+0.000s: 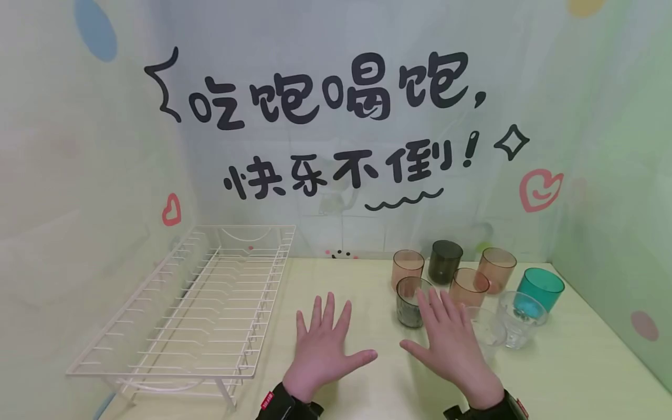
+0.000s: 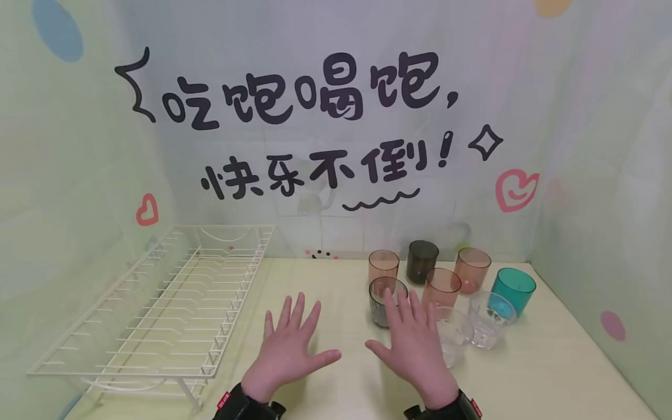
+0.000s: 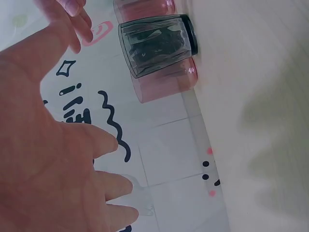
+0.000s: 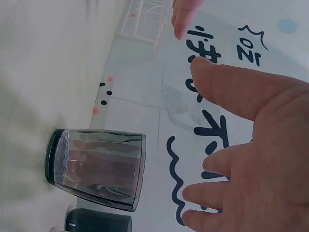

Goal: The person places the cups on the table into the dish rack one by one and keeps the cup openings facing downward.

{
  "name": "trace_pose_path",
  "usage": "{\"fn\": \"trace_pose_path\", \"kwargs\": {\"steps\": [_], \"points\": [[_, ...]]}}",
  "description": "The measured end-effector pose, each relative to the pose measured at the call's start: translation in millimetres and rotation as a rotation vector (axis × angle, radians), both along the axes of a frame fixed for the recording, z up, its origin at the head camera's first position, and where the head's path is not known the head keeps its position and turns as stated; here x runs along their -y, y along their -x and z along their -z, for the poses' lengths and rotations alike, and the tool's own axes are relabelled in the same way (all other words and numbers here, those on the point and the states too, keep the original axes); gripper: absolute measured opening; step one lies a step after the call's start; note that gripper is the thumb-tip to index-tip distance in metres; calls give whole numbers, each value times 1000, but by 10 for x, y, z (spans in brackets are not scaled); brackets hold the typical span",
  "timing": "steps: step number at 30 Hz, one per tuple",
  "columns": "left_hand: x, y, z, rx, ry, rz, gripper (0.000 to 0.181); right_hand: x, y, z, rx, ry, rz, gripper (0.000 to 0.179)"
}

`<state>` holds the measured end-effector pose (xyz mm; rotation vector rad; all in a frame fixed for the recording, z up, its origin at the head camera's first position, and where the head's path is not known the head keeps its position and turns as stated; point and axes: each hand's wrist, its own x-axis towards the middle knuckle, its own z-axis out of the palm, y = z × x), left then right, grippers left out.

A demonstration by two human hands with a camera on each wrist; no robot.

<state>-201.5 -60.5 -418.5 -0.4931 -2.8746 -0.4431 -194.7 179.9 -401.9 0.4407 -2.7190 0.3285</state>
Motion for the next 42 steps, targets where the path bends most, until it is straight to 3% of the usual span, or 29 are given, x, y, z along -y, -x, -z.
{"fn": "trace_pose_path", "kwargs": {"steps": [17,28,37,42], "points": [[-86,75,46,0,-6,-6,103,116,430,157,-49,27,9,83],[-104,102,131,-8,-19,-1,100,170,593,295,-52,-9,16,76],[-107,114,183,19,-17,5,101,167,680,372,-50,-72,52,60],[-110,109,180,27,-22,14,101,161,696,389,-101,-101,60,49]]}}
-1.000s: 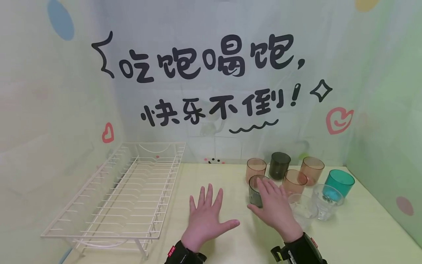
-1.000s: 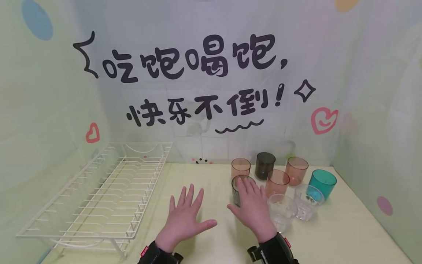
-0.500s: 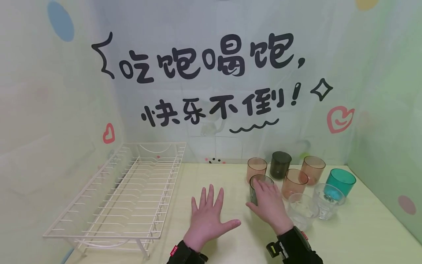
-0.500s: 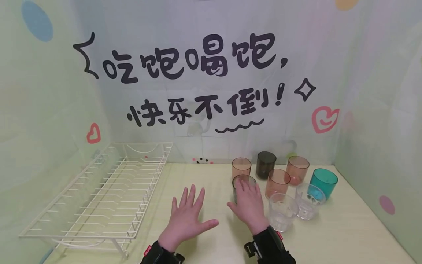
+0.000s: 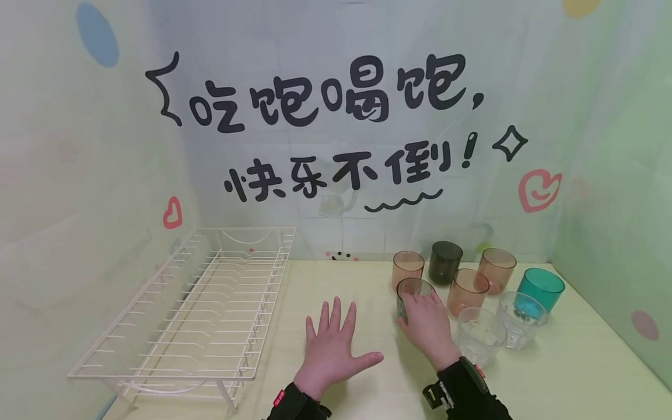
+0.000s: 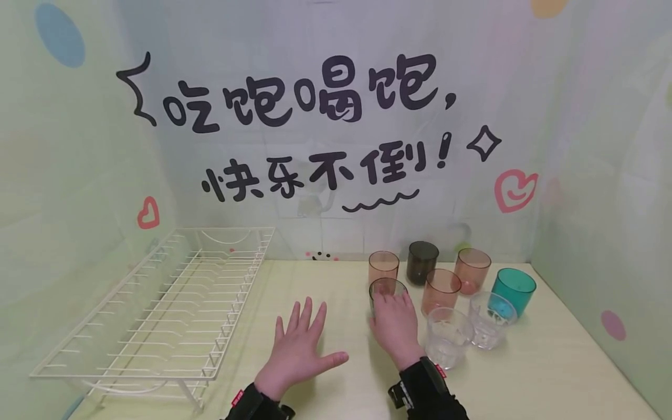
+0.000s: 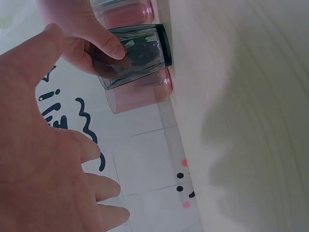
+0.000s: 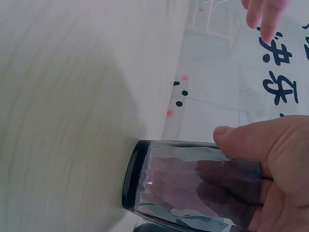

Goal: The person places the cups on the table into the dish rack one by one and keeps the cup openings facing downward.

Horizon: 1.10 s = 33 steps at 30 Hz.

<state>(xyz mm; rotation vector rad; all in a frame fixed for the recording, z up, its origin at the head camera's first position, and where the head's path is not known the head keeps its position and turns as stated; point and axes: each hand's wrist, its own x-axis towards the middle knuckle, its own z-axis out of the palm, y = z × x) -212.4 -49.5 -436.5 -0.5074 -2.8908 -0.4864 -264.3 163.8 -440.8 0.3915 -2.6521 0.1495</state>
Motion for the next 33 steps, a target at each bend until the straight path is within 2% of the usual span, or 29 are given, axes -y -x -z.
{"fn": "trace_pose_path", "kwargs": {"steps": [5,10,14,19,25,33], "points": [[-8,9,20,13,6,-4,102,-18,10,23,-48,-29,6,37],[-10,13,30,15,1,-2,102,-21,17,18,-44,-37,11,26],[-11,10,43,22,-6,0,102,-13,5,16,-51,-51,15,21],[-22,11,46,25,-17,13,102,-13,-35,35,-100,-36,1,21],[-60,-19,-17,27,-61,59,101,-37,-131,17,-114,38,-24,25],[-98,-103,-177,13,-74,86,100,-61,-320,-156,-144,130,-60,25]]}}
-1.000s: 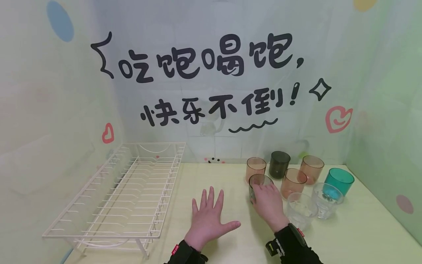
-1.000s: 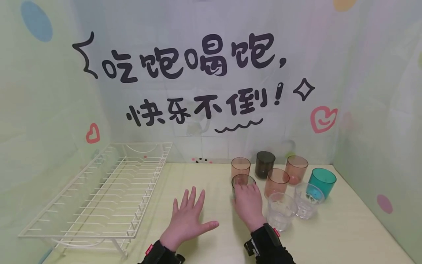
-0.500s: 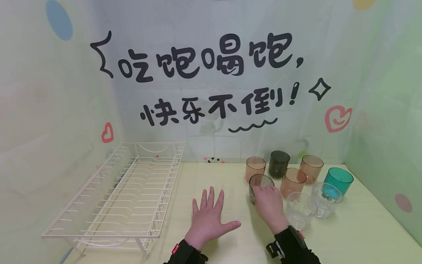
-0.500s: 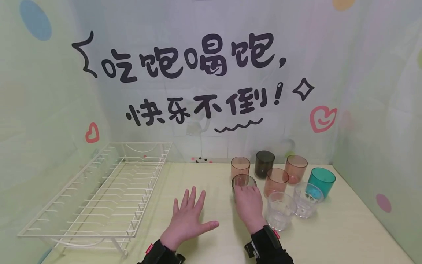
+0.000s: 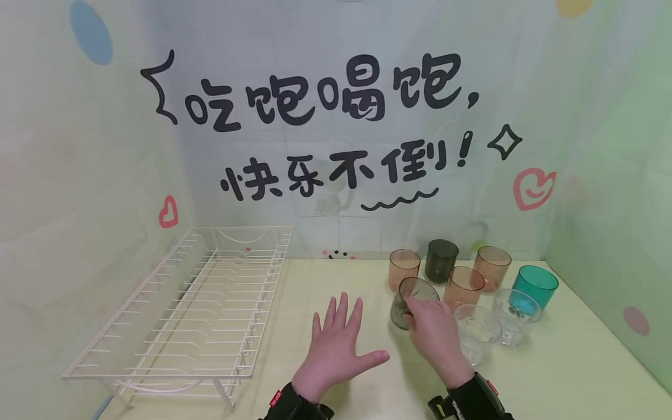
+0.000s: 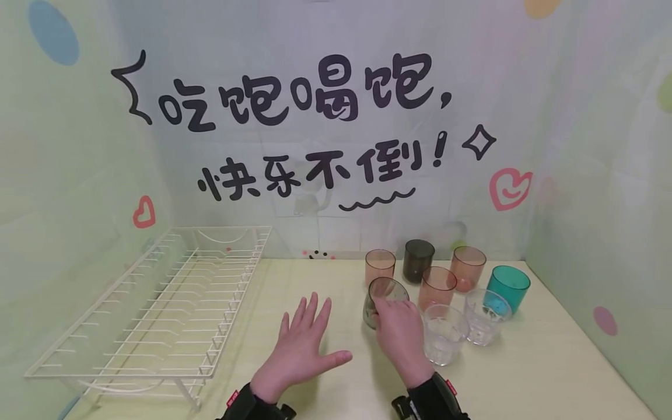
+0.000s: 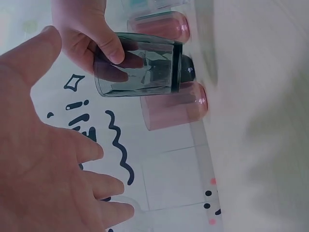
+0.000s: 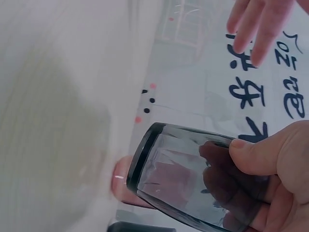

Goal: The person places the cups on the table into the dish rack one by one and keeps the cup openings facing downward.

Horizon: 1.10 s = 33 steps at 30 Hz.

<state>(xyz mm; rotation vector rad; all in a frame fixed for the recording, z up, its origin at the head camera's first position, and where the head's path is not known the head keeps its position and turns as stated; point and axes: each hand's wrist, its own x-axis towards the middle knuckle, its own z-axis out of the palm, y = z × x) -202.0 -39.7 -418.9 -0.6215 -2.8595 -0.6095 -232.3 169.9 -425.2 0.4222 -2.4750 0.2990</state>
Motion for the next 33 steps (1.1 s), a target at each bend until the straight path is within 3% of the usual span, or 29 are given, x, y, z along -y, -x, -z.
{"fn": "trace_pose_path", "kwargs": {"steps": [5,9,19,28,33], "points": [[13,-7,-91,10,-21,6,101,-2,-103,-118,-30,44,-14,18],[28,1,-144,-20,-27,1,101,-1,-157,-187,-32,98,-33,18],[34,10,-245,-62,-81,-5,100,13,-273,-315,18,251,-61,16],[3,25,-297,-95,-134,-2,101,-19,-295,-327,33,381,-64,12],[-12,41,-307,-94,-162,-3,101,-24,-301,-339,28,447,-105,16]]}}
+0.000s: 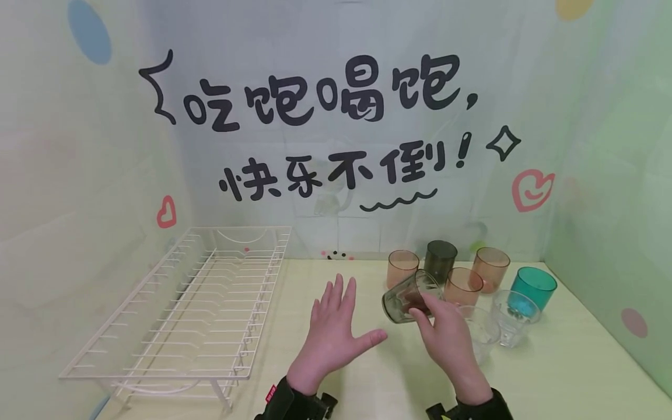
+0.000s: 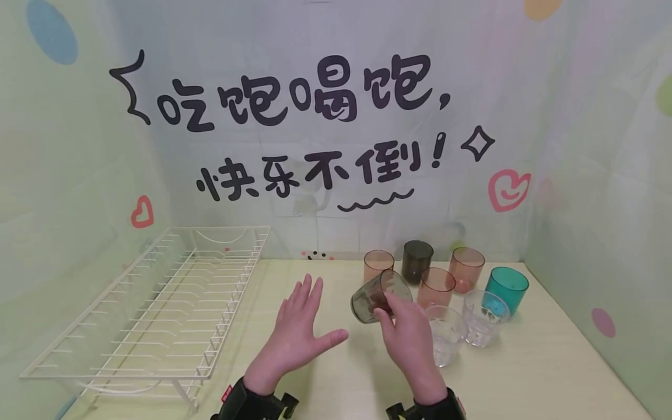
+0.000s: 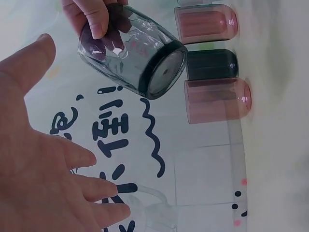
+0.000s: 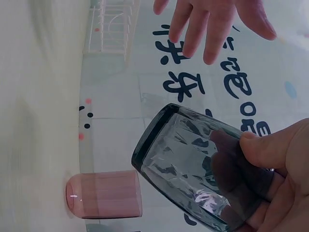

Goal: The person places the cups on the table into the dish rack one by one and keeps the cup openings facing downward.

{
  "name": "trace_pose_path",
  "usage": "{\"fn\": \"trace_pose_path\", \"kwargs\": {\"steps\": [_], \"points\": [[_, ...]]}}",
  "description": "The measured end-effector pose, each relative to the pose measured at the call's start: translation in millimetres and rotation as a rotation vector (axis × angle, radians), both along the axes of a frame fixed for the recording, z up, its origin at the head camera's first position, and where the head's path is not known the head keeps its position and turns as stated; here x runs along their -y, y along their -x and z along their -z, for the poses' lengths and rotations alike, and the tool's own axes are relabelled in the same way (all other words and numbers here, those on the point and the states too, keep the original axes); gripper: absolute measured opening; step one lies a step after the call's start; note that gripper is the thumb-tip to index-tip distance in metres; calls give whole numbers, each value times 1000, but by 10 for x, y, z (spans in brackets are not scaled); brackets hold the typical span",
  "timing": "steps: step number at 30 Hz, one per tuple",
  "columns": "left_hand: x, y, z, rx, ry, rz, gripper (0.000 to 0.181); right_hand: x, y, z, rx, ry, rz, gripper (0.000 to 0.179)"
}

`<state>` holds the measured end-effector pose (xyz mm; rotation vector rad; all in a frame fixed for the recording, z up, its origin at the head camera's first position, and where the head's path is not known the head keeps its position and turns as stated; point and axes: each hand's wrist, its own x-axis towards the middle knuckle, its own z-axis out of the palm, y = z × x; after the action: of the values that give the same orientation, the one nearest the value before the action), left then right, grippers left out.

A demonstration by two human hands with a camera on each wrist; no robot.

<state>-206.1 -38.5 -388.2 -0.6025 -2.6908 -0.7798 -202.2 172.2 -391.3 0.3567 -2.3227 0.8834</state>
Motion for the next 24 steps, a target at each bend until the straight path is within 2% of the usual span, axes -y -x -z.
{"fn": "trace_pose_path", "kwargs": {"steps": [9,19,24], "points": [[25,8,-40,-19,-57,-8,101,0,-41,-86,-38,114,-102,17],[60,-3,-83,-10,-109,11,100,56,-94,-123,8,265,-215,19],[58,-1,-98,-16,-187,46,98,146,-213,-263,46,330,-249,19]]}}
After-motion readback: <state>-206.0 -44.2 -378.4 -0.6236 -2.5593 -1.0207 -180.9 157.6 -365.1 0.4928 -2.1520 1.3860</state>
